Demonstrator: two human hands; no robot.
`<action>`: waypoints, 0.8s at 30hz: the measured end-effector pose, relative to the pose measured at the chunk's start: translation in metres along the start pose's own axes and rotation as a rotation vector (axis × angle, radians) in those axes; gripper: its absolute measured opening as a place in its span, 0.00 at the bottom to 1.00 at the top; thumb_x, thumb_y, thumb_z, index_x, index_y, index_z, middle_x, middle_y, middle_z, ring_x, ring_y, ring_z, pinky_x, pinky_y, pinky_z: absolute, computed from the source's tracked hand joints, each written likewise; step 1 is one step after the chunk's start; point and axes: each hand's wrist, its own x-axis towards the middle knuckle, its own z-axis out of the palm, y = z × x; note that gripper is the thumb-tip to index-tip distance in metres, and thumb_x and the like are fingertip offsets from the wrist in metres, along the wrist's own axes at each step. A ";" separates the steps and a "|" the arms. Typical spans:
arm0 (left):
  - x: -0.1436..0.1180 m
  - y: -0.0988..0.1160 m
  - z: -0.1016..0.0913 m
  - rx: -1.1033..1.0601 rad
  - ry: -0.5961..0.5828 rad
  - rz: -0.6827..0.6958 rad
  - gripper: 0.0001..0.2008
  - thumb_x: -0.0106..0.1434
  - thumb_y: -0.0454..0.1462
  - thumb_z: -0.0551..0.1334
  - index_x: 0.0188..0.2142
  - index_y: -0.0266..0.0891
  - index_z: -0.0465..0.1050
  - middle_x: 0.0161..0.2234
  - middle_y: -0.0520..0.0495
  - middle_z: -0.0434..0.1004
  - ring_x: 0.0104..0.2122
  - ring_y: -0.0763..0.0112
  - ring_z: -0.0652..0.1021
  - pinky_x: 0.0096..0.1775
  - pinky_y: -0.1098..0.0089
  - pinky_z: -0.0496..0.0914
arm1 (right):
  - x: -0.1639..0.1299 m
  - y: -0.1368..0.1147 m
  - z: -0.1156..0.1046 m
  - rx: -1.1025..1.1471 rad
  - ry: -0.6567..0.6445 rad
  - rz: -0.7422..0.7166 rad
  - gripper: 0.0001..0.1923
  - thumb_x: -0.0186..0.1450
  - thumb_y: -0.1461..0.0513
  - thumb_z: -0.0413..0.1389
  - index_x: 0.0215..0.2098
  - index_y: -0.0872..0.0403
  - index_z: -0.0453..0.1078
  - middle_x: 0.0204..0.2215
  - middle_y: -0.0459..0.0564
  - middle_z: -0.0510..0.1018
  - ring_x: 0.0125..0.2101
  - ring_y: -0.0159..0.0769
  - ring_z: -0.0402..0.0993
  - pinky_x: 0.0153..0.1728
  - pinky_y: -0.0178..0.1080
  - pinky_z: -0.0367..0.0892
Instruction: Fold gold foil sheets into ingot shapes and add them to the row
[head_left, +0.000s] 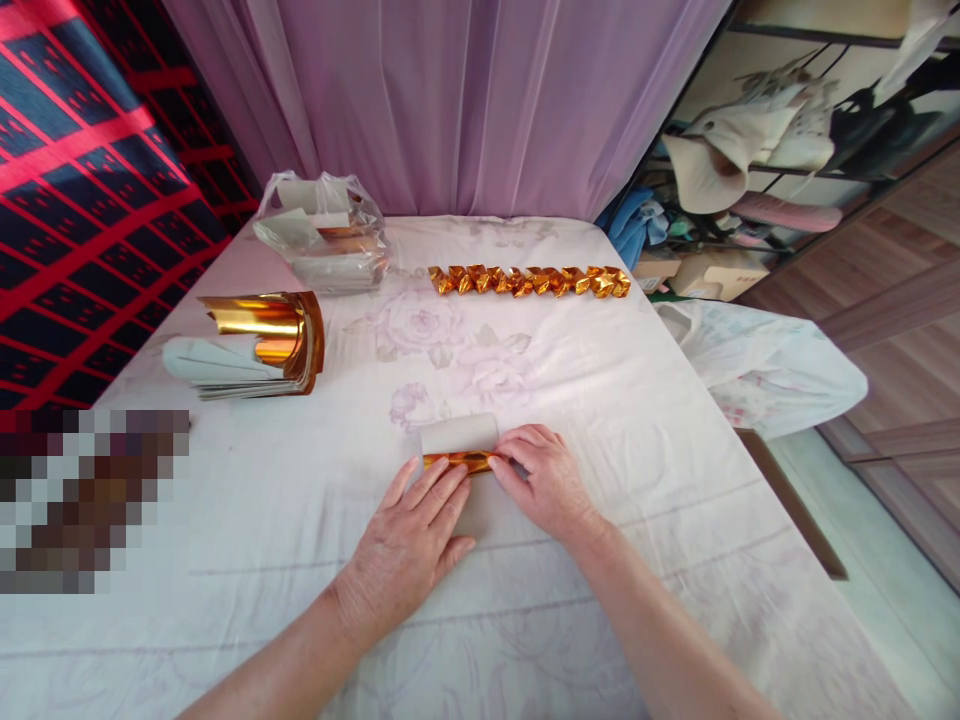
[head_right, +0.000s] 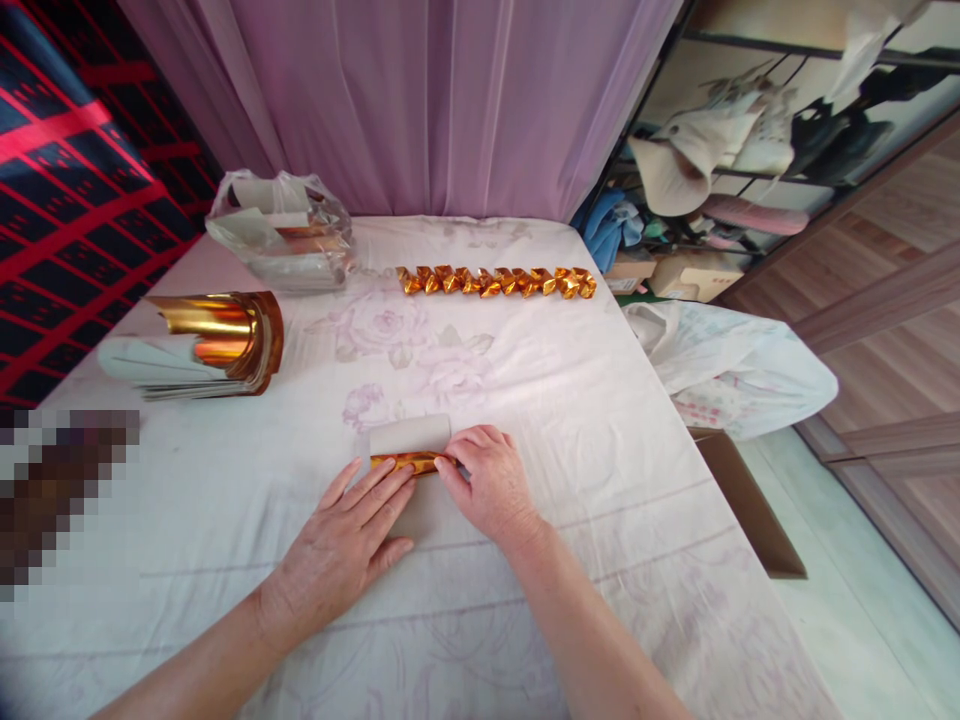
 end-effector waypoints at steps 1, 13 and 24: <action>0.000 0.000 -0.001 0.005 -0.007 0.003 0.24 0.74 0.47 0.48 0.58 0.36 0.70 0.59 0.44 0.73 0.60 0.60 0.70 0.68 0.56 0.46 | 0.000 0.000 0.001 0.005 0.009 0.003 0.08 0.68 0.61 0.54 0.33 0.51 0.73 0.36 0.50 0.80 0.40 0.39 0.73 0.43 0.42 0.64; 0.000 -0.001 0.000 -0.003 -0.041 -0.024 0.24 0.73 0.48 0.50 0.57 0.37 0.71 0.59 0.44 0.73 0.59 0.58 0.71 0.66 0.54 0.50 | 0.000 0.001 0.009 0.004 0.107 0.056 0.08 0.67 0.61 0.54 0.32 0.51 0.72 0.36 0.52 0.79 0.41 0.41 0.72 0.46 0.44 0.66; -0.001 0.001 0.004 -0.026 -0.018 -0.061 0.25 0.73 0.50 0.49 0.58 0.37 0.71 0.59 0.45 0.73 0.60 0.61 0.70 0.68 0.58 0.44 | 0.000 0.003 0.012 -0.010 0.141 0.039 0.06 0.67 0.62 0.55 0.30 0.51 0.70 0.35 0.50 0.78 0.39 0.41 0.71 0.45 0.44 0.65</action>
